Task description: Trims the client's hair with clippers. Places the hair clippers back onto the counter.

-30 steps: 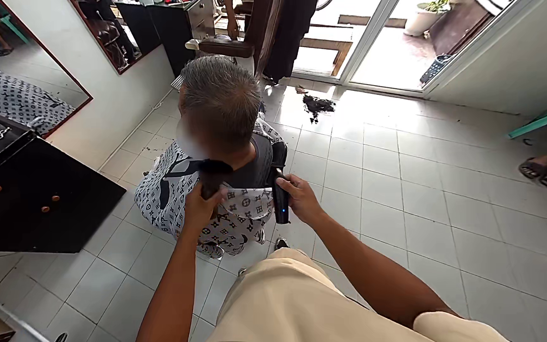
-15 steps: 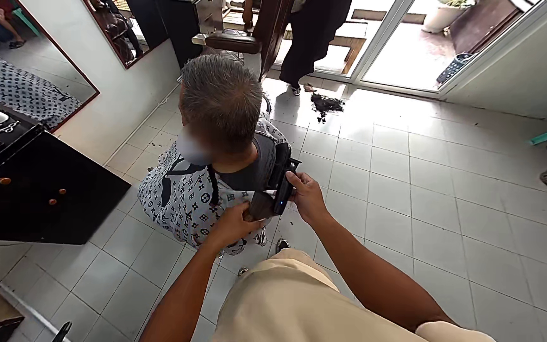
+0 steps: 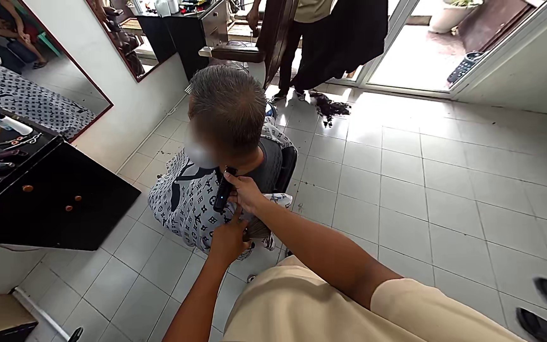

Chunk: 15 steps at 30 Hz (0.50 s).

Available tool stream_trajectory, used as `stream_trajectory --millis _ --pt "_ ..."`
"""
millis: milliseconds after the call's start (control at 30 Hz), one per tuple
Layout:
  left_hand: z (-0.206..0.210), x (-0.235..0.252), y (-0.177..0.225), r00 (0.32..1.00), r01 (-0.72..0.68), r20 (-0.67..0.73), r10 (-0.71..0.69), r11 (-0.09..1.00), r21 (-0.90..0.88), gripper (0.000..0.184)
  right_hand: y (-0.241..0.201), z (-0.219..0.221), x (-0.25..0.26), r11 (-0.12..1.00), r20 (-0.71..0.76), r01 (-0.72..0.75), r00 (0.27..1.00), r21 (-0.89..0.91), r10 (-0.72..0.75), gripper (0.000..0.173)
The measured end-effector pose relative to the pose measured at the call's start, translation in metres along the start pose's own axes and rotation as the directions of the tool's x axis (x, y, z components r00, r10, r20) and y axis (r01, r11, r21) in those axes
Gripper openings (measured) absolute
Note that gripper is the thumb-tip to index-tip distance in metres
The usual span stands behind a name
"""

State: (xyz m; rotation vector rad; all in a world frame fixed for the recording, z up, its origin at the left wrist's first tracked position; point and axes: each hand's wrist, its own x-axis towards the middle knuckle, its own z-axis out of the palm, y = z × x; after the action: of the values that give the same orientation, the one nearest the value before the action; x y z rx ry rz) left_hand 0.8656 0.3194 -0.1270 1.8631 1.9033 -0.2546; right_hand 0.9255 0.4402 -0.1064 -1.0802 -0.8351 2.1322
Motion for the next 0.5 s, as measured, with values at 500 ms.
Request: stream_trajectory --millis 500 --pt "-0.0054 0.001 -0.0012 0.998 0.007 0.056 -0.008 1.0 0.015 0.052 0.0097 0.0041 0.0015 0.991 -0.013 0.134 0.991 -0.021 -0.134 0.037"
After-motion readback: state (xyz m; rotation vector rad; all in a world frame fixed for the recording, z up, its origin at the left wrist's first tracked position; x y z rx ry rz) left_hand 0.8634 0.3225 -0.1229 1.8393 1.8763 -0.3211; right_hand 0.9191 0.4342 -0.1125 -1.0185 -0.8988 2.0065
